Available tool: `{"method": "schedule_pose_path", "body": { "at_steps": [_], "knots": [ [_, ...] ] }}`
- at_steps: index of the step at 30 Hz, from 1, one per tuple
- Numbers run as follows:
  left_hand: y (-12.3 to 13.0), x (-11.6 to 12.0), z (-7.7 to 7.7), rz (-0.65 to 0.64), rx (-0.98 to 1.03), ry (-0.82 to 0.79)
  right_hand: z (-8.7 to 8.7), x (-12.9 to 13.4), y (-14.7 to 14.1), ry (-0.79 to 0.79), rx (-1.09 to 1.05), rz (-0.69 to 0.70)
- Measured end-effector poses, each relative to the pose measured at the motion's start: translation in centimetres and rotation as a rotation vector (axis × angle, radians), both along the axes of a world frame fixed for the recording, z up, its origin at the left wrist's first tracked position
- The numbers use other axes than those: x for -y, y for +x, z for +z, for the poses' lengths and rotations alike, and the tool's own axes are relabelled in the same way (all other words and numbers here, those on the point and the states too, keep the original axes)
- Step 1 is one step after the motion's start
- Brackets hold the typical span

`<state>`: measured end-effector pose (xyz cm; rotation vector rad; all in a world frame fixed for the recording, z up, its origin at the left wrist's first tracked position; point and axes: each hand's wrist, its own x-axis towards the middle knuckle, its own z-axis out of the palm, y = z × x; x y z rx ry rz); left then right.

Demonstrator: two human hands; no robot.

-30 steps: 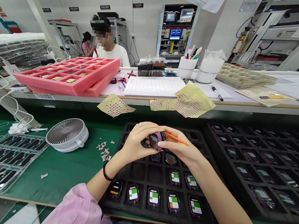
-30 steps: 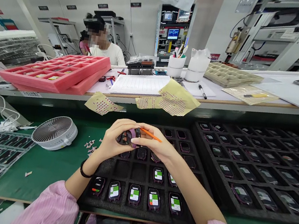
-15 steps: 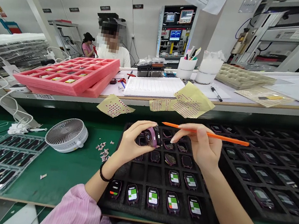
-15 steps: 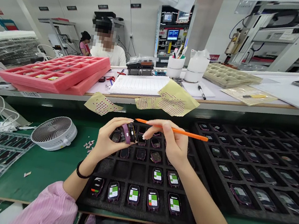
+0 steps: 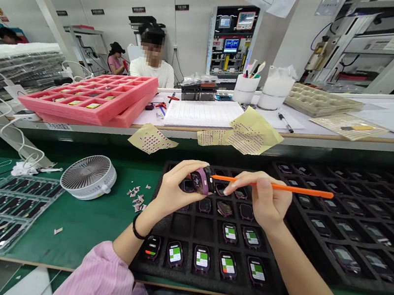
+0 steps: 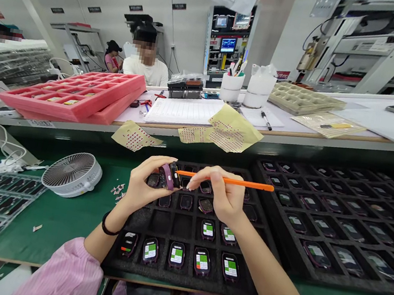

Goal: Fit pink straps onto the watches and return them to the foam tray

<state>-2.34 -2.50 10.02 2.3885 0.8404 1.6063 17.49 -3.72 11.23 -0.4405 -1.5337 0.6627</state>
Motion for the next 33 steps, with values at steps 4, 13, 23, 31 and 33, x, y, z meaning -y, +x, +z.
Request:
{"method": "schedule_pose_path", "body": {
  "at_steps": [4, 13, 23, 31, 33],
  "knots": [
    [0.12, -0.14, -0.31, 0.009, -0.004, 0.010, 0.00, 0.28, 0.14, -0.003, 0.145, -0.114],
    [0.38, -0.34, -0.35, 0.022, -0.020, -0.028, 0.15, 0.12, 0.19, 0.020, 0.099, -0.071],
    [0.26, -0.26, -0.42, 0.024, -0.019, -0.019, 0.03, 0.52, -0.06, -0.017, 0.137, -0.038],
    [0.24, -0.19, -0.46, 0.026, -0.030, -0.007, -0.16, 0.45, -0.08, -0.025, 0.131, -0.049],
    [0.21, -0.18, -0.46, 0.028, -0.034, -0.006, 0.01, 0.60, -0.03, -0.033, 0.145, -0.058]
  ]
}}
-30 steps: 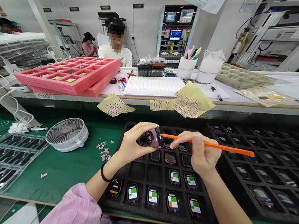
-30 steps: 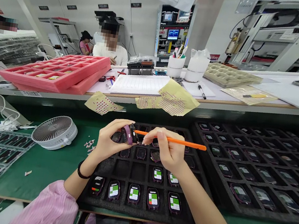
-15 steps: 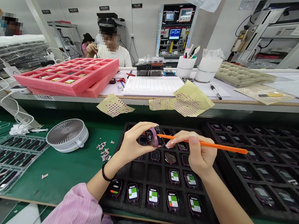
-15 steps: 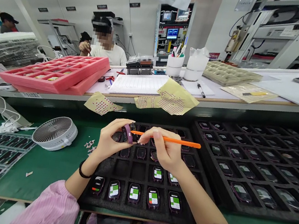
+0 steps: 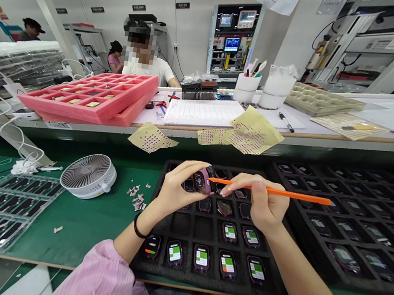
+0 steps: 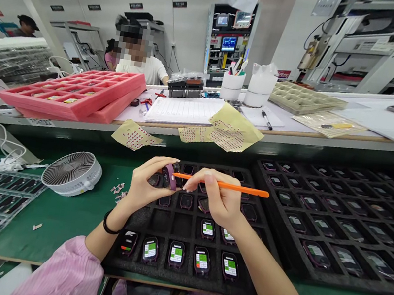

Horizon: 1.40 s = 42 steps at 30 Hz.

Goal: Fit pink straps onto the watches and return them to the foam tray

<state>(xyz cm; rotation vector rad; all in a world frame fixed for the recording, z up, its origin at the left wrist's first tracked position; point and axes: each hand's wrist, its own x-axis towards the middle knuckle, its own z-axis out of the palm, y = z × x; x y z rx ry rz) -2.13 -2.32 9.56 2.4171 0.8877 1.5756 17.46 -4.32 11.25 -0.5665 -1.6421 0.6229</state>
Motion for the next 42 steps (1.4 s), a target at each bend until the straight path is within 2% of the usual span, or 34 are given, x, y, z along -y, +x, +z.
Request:
{"method": "schedule_pose_path", "body": {
  "at_steps": [9, 14, 16, 19, 21, 23, 26, 29, 32, 34, 39, 42],
  "knots": [
    [0.0, -0.2, 0.0, 0.045, -0.008, -0.022, -0.3, -0.5, -0.5, -0.010, 0.006, 0.044],
    [-0.9, 0.0, 0.3, -0.007, -0.156, -0.190, 0.7, 0.0, 0.1, -0.068, -0.043, 0.022],
    [-1.9, 0.3, -0.4, -0.031, -0.277, -0.287, 1.4, 0.8, 0.9, -0.083, -0.071, -0.034],
    [-3.5, 0.8, -2.8, -0.023, -0.434, -0.403, 1.4, 1.6, 2.1, -0.121, -0.042, -0.072],
    [-4.2, 1.2, -4.9, -0.002, -0.516, -0.459, 0.3, 1.7, 2.7, -0.191, 0.043, -0.055],
    [-4.4, 1.6, -6.8, 0.011, -0.584, -0.509, -1.6, 1.7, 3.1, -0.301, 0.138, -0.034],
    [-4.4, 2.0, -8.3, -0.013, -0.626, -0.573, -4.6, 1.7, 3.9, -0.477, 0.201, -0.020],
    [-5.2, 2.2, -7.9, -0.019, -0.560, -0.612, -6.6, 2.0, 5.2, -0.583, 0.193, -0.064],
    [-7.0, 2.5, -6.9, 0.030, -0.463, -0.638, -8.0, 2.3, 6.9, -0.641, 0.191, -0.143],
    [-8.5, 2.8, -6.7, 0.080, -0.440, -0.662, -8.9, 2.5, 7.9, -0.675, 0.207, -0.193],
    [-11.2, 3.7, -8.4, 0.107, -0.547, -0.707, -11.0, 3.0, 9.6, -0.706, 0.328, -0.282],
    [-11.4, 3.7, -8.5, 0.139, -0.617, -0.651, -11.9, 3.2, 10.1, -0.642, 0.483, -0.348]
  ]
}}
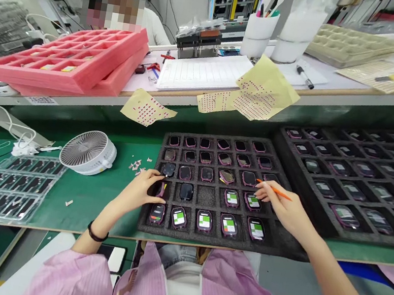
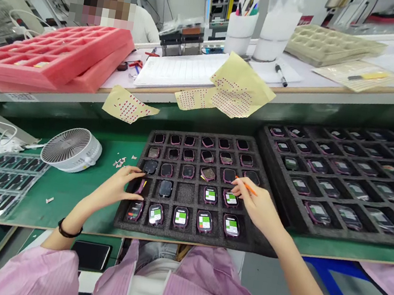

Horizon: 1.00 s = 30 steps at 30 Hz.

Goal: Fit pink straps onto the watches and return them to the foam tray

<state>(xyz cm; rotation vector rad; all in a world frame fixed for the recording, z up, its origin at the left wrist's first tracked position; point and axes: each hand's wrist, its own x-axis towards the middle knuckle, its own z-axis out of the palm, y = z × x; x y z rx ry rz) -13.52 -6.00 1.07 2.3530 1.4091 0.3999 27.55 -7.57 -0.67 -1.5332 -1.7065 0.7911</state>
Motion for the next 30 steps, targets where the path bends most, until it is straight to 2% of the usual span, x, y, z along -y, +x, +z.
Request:
{"method": "schedule_pose_path", "body": {
  "at_steps": [3, 7, 10, 14, 19, 23, 25, 27, 30],
  "knots": [
    [2.4, -0.4, 1.1, -0.041, -0.026, 0.064, -1.1, 0.1, -0.1, 0.094, 0.264, -0.050],
    [9.4, -0.9, 1.7, -0.249, -0.101, 0.075, -2.7, 0.1, -1.2, 0.140, 0.516, -0.070],
    [14.9, -1.2, 0.8, -0.393, -0.221, 0.072, -3.2, 0.1, -1.8, 0.151, 0.512, -0.070],
    [19.1, -1.9, -0.2, -0.410, -0.358, 0.064, -2.6, 0.0, -1.7, 0.113, 0.308, -0.041],
    [20.3, -3.1, -0.2, -0.427, -0.375, 0.004, -1.6, 0.2, -1.3, 0.044, 0.146, -0.004],
    [19.9, -3.9, -0.4, -0.420, -0.236, -0.056, -1.4, 0.5, -1.5, -0.076, 0.118, 0.058],
    [19.5, -4.2, -0.5, -0.393, -0.093, -0.100, -1.4, 0.6, -1.6, -0.113, 0.112, 0.089],
    [18.8, -4.6, -0.4, -0.352, 0.125, -0.224, -1.5, 0.7, -1.6, -0.113, 0.082, 0.085],
    [17.5, -5.1, 0.6, -0.281, 0.542, -0.598, -1.6, 0.4, -1.6, -0.118, -0.089, 0.015]
  ]
}}
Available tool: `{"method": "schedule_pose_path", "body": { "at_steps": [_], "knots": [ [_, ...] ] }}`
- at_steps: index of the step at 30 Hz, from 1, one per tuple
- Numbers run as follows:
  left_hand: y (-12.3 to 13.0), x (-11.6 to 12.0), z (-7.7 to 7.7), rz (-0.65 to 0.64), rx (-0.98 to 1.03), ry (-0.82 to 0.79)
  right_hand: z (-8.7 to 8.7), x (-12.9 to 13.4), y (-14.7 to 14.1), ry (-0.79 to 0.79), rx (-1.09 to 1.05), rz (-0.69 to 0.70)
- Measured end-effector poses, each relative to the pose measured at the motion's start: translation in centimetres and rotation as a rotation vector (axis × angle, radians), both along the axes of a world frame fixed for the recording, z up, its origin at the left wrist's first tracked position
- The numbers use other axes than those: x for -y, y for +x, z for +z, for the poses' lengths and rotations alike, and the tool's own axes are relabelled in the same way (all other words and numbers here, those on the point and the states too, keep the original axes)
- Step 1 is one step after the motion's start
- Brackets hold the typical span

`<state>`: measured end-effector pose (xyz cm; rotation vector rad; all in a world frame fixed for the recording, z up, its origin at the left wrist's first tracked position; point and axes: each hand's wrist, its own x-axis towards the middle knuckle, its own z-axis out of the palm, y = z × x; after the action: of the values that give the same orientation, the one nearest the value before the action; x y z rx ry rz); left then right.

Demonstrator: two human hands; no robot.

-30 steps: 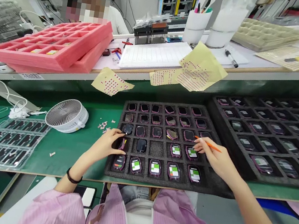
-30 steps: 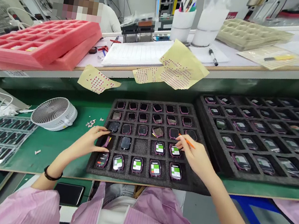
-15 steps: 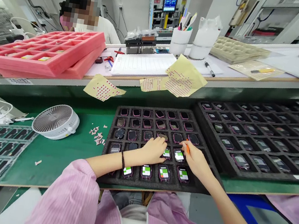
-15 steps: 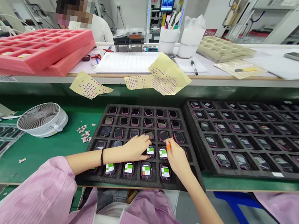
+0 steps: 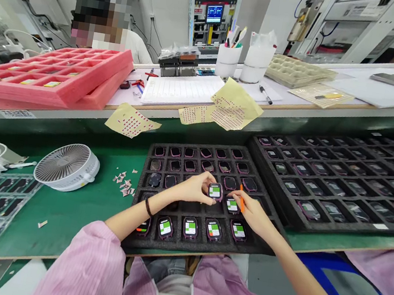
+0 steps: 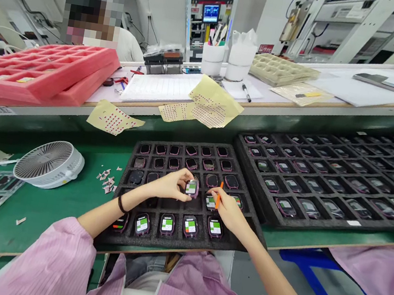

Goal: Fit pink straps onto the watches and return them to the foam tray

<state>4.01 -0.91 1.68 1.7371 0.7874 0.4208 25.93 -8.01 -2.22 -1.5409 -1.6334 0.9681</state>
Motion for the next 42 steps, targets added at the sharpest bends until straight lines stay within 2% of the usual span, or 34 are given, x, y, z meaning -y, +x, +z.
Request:
{"method": "schedule_pose_path", "body": {
  "at_steps": [2, 3, 5, 7, 12, 16, 21, 25, 29, 42],
  "knots": [
    [-0.9, -0.2, 1.4, 0.049, 0.185, -0.232, 0.3, -0.4, -0.1, -0.062, -0.221, -0.070],
    [-1.3, -0.2, 2.2, 0.081, 0.252, -0.285, 0.7, -0.8, -0.3, -0.108, -0.344, -0.091],
    [-2.2, -0.2, 3.9, 0.131, 0.329, -0.289, 2.0, -1.5, -0.7, -0.192, -0.560, -0.085],
    [-3.0, -0.2, 5.4, 0.161, 0.343, -0.226, 3.8, -2.3, -1.3, -0.230, -0.689, -0.024],
    [-5.0, 0.0, 7.5, 0.237, 0.327, -0.055, 8.4, -4.1, -3.6, -0.227, -0.685, 0.194],
    [-6.3, 0.1, 8.4, 0.302, 0.281, -0.008, 10.2, -5.8, -5.7, -0.170, -0.603, 0.259],
    [-7.2, 0.1, 9.3, 0.417, 0.276, 0.017, 11.5, -8.2, -7.7, -0.186, -0.631, 0.261],
    [-7.5, 0.1, 9.5, 0.419, 0.292, 0.024, 12.5, -9.0, -8.3, -0.225, -0.637, 0.400],
    [-7.6, 0.2, 9.7, 0.427, 0.307, 0.038, 12.6, -9.0, -8.2, -0.194, -0.613, 0.457],
    [-7.2, 0.2, 9.5, 0.460, 0.308, 0.029, 12.7, -8.6, -8.2, -0.065, -0.545, 0.407]
  ]
}}
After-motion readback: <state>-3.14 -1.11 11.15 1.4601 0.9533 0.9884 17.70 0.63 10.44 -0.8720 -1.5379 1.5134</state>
